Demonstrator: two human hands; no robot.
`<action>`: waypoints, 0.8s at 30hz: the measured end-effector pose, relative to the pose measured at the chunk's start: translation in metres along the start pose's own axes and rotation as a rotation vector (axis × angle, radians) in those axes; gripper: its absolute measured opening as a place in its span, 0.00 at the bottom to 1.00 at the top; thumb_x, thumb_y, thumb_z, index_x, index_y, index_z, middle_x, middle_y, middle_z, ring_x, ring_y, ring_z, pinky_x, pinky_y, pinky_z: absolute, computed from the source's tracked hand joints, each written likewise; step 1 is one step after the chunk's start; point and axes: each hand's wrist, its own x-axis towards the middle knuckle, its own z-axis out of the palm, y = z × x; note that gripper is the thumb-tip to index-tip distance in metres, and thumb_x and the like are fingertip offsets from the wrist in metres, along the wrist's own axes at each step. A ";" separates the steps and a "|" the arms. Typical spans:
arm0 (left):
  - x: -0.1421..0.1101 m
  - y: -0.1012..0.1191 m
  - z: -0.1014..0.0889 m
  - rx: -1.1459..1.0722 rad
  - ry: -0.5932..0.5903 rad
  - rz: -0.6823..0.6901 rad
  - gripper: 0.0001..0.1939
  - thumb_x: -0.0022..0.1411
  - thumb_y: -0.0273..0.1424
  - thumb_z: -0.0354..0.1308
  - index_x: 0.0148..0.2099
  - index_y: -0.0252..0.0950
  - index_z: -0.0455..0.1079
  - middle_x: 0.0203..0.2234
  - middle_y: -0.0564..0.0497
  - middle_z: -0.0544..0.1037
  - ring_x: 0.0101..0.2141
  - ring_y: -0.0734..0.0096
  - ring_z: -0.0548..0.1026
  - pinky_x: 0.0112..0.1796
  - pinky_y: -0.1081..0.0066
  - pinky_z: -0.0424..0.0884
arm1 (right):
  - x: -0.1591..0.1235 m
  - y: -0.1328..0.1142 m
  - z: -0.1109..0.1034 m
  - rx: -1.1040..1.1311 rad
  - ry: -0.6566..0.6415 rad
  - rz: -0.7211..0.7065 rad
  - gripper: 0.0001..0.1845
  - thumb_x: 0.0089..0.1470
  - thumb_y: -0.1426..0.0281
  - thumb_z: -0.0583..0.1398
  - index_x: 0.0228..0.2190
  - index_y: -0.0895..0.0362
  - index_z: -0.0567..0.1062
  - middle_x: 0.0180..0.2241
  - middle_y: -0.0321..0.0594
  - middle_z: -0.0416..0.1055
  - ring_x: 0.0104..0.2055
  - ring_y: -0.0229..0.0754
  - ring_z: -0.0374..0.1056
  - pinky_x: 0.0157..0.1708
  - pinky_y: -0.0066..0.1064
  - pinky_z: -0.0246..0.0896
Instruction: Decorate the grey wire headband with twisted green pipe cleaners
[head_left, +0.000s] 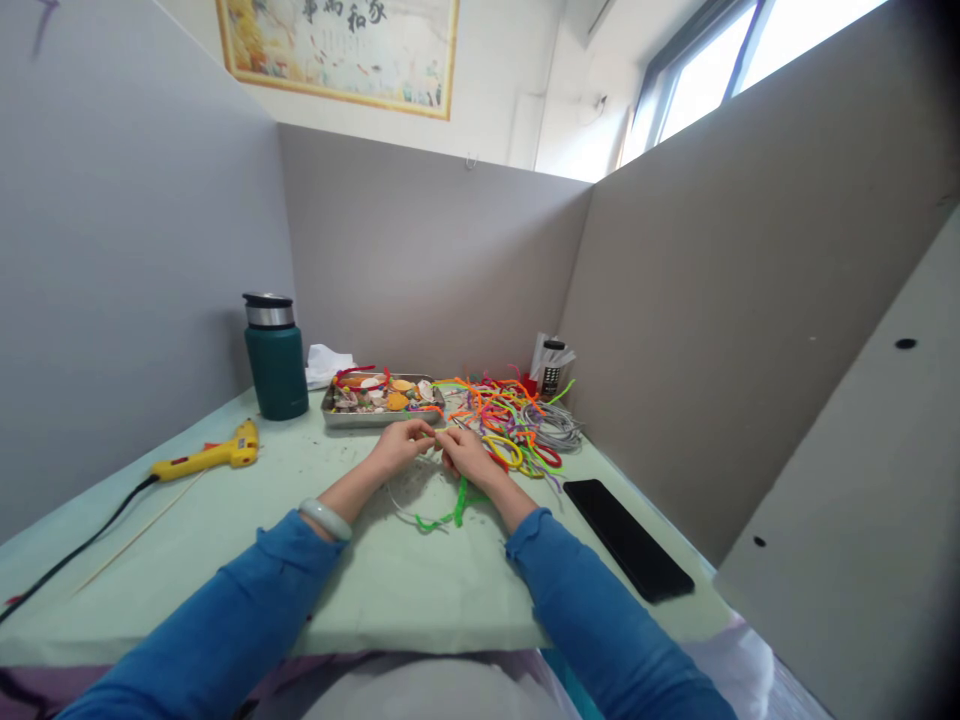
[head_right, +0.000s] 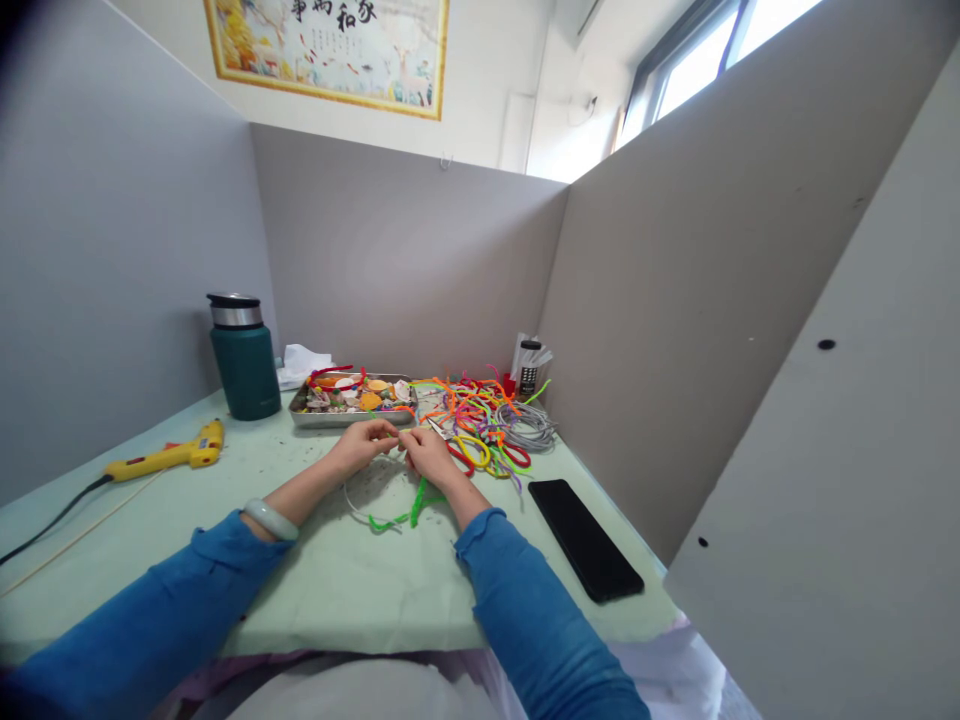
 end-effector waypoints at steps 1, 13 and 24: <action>0.000 -0.001 0.000 -0.002 -0.002 -0.002 0.15 0.49 0.40 0.56 0.34 0.33 0.73 0.19 0.53 0.71 0.20 0.76 0.63 0.23 0.75 0.57 | 0.000 0.000 0.000 -0.001 0.002 0.002 0.15 0.57 0.62 0.50 0.26 0.59 0.68 0.14 0.30 0.62 0.12 0.29 0.55 0.14 0.21 0.49; 0.000 0.004 -0.001 0.063 0.023 0.002 0.15 0.49 0.39 0.56 0.31 0.32 0.75 0.21 0.51 0.74 0.22 0.74 0.65 0.25 0.74 0.59 | 0.000 0.001 0.000 -0.006 0.015 -0.017 0.17 0.57 0.60 0.50 0.26 0.59 0.68 0.15 0.30 0.62 0.12 0.29 0.56 0.14 0.21 0.49; 0.001 0.000 0.001 0.066 0.031 0.004 0.16 0.48 0.40 0.55 0.32 0.32 0.75 0.24 0.49 0.77 0.25 0.71 0.70 0.28 0.73 0.63 | 0.000 0.000 -0.001 -0.022 0.021 0.000 0.16 0.57 0.61 0.51 0.26 0.59 0.68 0.14 0.30 0.62 0.12 0.29 0.56 0.14 0.22 0.49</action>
